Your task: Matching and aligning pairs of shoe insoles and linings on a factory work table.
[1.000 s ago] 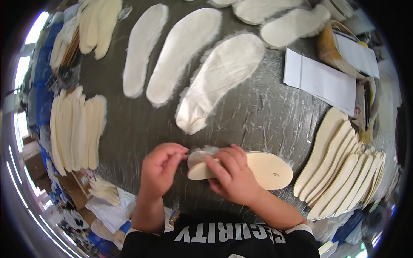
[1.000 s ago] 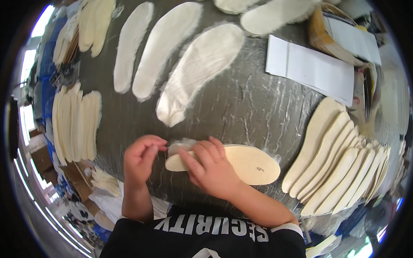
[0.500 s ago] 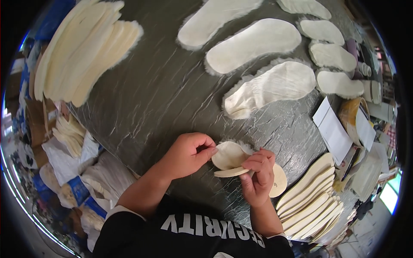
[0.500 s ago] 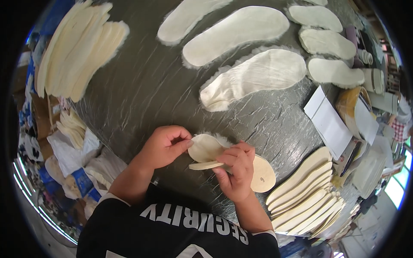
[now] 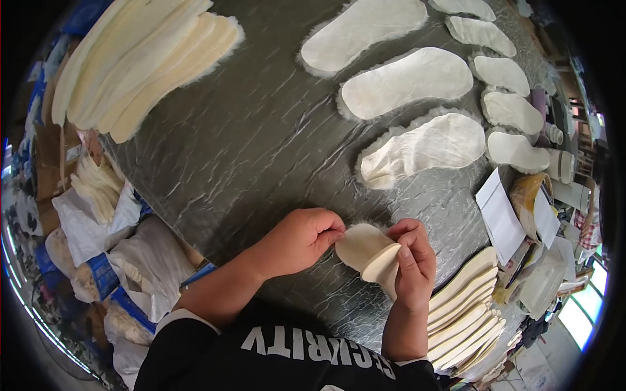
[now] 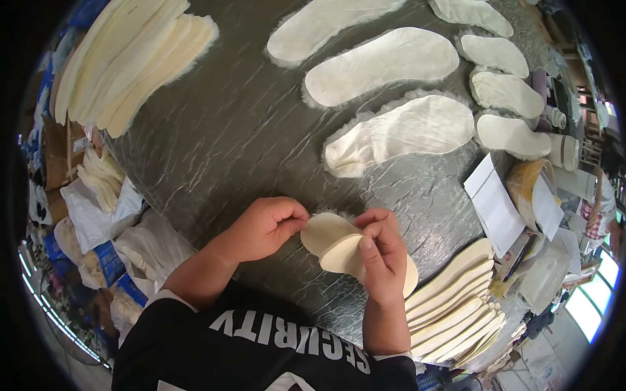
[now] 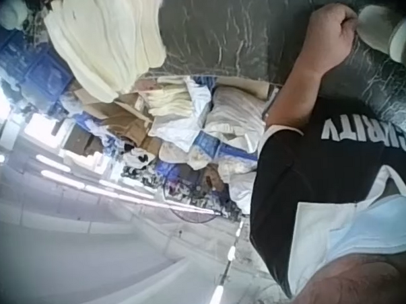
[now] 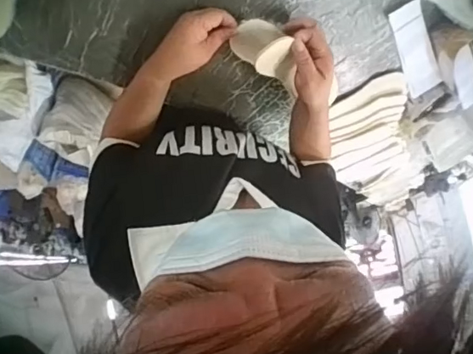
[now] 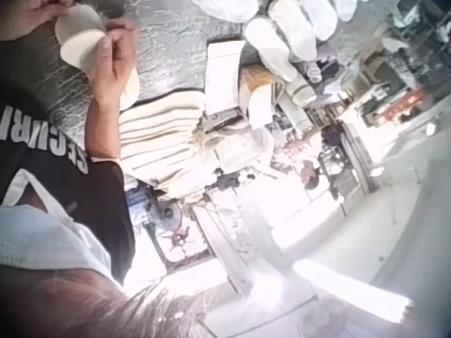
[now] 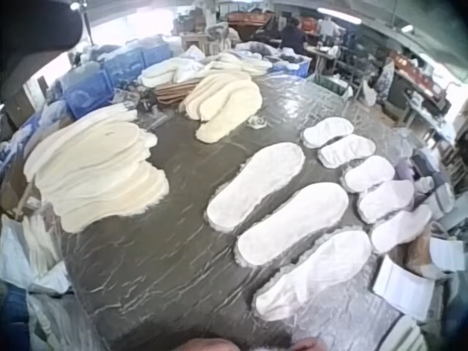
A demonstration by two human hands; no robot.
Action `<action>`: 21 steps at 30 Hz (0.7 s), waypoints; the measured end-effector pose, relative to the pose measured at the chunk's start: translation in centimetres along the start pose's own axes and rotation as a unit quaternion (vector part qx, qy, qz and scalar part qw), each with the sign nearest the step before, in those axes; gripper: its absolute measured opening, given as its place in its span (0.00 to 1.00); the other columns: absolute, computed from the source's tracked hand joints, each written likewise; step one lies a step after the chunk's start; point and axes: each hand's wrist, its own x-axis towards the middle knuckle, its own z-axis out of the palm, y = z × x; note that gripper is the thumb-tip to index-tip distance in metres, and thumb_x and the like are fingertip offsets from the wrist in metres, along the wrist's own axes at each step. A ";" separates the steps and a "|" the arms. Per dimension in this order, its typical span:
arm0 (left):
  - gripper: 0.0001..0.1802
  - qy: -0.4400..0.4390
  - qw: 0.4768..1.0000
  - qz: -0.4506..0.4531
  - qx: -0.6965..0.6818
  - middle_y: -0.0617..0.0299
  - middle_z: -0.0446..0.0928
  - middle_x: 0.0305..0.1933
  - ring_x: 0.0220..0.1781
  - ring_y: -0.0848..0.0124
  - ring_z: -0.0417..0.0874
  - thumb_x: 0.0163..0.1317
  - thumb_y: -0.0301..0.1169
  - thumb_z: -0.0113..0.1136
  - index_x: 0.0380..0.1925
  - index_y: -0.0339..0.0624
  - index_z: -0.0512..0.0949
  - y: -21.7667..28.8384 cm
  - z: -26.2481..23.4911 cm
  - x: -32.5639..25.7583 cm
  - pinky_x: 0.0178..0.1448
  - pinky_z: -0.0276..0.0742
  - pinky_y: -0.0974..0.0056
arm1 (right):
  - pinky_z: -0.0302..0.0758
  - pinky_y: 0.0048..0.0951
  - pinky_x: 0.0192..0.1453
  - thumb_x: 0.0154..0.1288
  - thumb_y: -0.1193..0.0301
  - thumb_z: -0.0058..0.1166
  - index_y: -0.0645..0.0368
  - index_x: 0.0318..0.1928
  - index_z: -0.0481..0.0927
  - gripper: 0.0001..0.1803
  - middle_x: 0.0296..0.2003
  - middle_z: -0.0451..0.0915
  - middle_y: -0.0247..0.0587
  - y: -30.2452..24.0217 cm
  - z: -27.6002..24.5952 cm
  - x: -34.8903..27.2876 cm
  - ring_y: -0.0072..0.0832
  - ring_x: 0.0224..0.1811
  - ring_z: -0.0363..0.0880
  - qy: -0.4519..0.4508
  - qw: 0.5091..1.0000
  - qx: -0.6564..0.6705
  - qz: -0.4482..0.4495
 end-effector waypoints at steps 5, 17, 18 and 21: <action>0.04 -0.030 0.992 -0.071 -0.104 0.60 0.80 0.34 0.32 0.75 0.80 0.66 0.22 0.56 0.36 0.32 0.77 -0.4 0.1 -0.2 0.39 0.77 0.70 | 0.63 0.28 0.57 0.66 0.71 0.52 0.61 0.31 0.72 0.08 0.46 0.72 0.45 0.4 -0.3 0.2 0.29 0.49 0.68 -0.001 0.999 -0.037 -0.006; 0.08 -0.027 0.967 -0.183 -0.178 0.60 0.82 0.37 0.38 0.77 0.83 0.62 0.20 0.60 0.42 0.32 0.77 -0.1 1.2 -0.9 0.42 0.79 0.71 | 0.65 0.27 0.55 0.68 0.71 0.53 0.61 0.32 0.73 0.08 0.48 0.74 0.43 1.0 0.0 0.3 0.27 0.49 0.70 0.027 0.997 -0.068 -0.001; 0.08 0.005 0.987 -0.120 -0.104 0.60 0.82 0.37 0.39 0.77 0.83 0.61 0.19 0.59 0.41 0.32 0.77 -0.3 1.5 -0.9 0.43 0.79 0.72 | 0.65 0.27 0.56 0.68 0.72 0.52 0.61 0.32 0.73 0.07 0.49 0.74 0.43 1.0 -0.1 0.3 0.26 0.50 0.70 0.022 0.997 -0.067 0.002; 0.07 0.028 0.995 -0.069 -0.062 0.61 0.82 0.36 0.39 0.78 0.82 0.61 0.17 0.58 0.40 0.33 0.78 0.0 1.7 -0.9 0.44 0.78 0.73 | 0.66 0.27 0.55 0.68 0.73 0.52 0.61 0.32 0.73 0.07 0.51 0.74 0.43 0.6 -0.3 0.6 0.26 0.50 0.70 0.030 0.997 0.013 0.069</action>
